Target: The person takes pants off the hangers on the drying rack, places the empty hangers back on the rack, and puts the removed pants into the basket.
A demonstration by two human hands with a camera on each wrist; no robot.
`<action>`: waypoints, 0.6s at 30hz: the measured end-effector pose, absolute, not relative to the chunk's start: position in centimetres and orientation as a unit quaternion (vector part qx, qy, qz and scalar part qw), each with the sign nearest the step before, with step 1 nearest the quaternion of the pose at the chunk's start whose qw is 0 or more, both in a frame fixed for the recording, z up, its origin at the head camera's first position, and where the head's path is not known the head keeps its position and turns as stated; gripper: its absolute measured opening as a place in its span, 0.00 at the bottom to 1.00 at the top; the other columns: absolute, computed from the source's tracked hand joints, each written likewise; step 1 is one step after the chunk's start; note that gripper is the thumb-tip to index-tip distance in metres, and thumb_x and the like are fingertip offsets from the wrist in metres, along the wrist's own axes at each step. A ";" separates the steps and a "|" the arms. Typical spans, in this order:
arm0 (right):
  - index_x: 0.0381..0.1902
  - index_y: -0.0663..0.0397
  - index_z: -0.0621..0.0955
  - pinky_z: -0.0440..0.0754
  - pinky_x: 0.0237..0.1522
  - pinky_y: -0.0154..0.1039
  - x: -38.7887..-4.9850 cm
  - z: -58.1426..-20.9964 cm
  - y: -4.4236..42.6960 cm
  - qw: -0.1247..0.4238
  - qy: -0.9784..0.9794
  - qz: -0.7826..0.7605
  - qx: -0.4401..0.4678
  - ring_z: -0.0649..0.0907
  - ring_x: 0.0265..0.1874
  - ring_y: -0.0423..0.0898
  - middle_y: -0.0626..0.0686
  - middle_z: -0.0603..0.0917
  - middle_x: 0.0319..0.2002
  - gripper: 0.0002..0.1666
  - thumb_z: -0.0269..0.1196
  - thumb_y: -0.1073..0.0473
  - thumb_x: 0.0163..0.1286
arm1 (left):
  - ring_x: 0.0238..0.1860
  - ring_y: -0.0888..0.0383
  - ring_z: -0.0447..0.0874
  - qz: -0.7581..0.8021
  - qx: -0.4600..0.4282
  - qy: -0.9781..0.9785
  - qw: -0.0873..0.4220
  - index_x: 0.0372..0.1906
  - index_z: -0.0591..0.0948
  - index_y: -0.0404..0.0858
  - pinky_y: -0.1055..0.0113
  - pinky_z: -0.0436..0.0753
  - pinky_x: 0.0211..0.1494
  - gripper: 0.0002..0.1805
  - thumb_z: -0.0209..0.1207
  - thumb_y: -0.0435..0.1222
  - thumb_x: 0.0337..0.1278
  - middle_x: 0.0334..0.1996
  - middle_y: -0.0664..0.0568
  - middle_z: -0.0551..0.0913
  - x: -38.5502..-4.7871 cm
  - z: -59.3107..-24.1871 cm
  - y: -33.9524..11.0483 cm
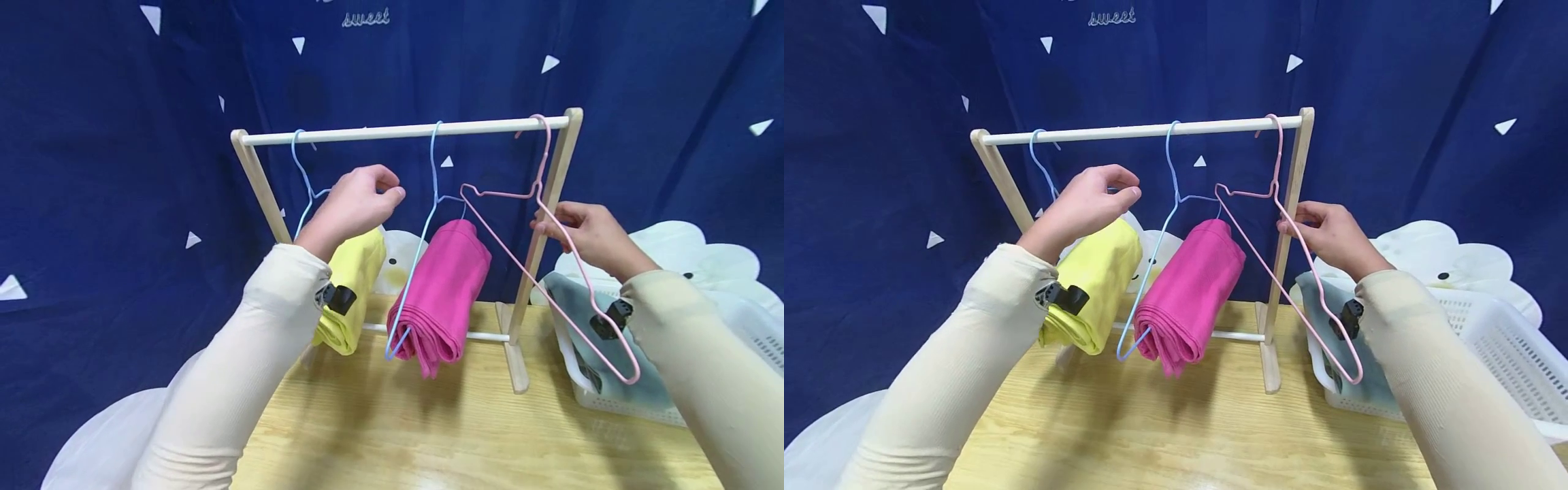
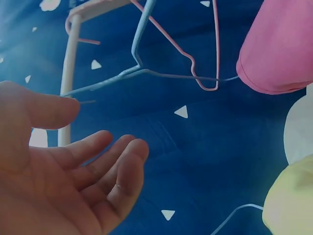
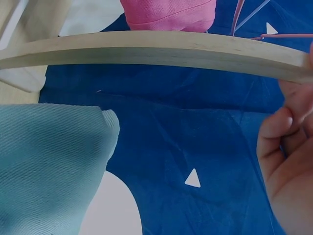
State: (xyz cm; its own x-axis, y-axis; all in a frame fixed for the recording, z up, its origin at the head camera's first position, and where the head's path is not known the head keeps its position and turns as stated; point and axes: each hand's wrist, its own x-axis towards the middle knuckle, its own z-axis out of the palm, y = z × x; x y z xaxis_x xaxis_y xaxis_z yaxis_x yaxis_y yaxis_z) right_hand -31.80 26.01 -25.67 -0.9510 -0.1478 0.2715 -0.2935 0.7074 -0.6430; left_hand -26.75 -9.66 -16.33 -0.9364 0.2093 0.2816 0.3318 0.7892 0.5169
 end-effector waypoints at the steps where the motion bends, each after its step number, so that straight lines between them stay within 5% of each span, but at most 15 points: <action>1: 0.54 0.53 0.81 0.74 0.30 0.37 -31.7 -25.9 26.1 0.099 -0.919 0.361 0.120 0.77 0.31 0.43 0.44 0.90 0.43 0.29 0.62 0.37 0.68 | 0.58 0.54 0.79 -0.287 -0.143 -0.942 0.102 0.59 0.78 0.40 0.59 0.76 0.64 0.20 0.52 0.45 0.69 0.56 0.50 0.82 -27.0 -16.4 -9.4; 6: 0.55 0.52 0.80 0.72 0.40 0.42 -31.4 -26.0 26.6 0.098 -0.927 0.347 0.106 0.78 0.46 0.46 0.56 0.86 0.55 0.31 0.60 0.34 0.68 | 0.53 0.54 0.80 -0.293 -0.138 -0.945 0.046 0.60 0.78 0.40 0.59 0.79 0.59 0.23 0.52 0.50 0.70 0.53 0.49 0.82 -27.9 -16.2 -7.4; 14: 0.60 0.54 0.78 0.69 0.62 0.61 -31.4 -25.6 25.7 0.078 -0.921 0.364 0.111 0.75 0.65 0.58 0.61 0.82 0.59 0.37 0.59 0.32 0.68 | 0.49 0.53 0.84 -0.301 -0.081 -0.949 -0.036 0.63 0.73 0.38 0.62 0.83 0.52 0.28 0.50 0.54 0.71 0.49 0.49 0.81 -29.1 -15.1 -5.8; 18: 0.60 0.53 0.78 0.72 0.58 0.58 -31.3 -25.7 25.4 0.087 -0.923 0.359 0.105 0.76 0.62 0.57 0.62 0.82 0.60 0.36 0.58 0.32 0.68 | 0.43 0.55 0.85 -0.277 -0.081 -0.957 -0.042 0.48 0.78 0.39 0.63 0.84 0.49 0.23 0.50 0.54 0.70 0.42 0.51 0.80 -29.5 -15.3 -5.2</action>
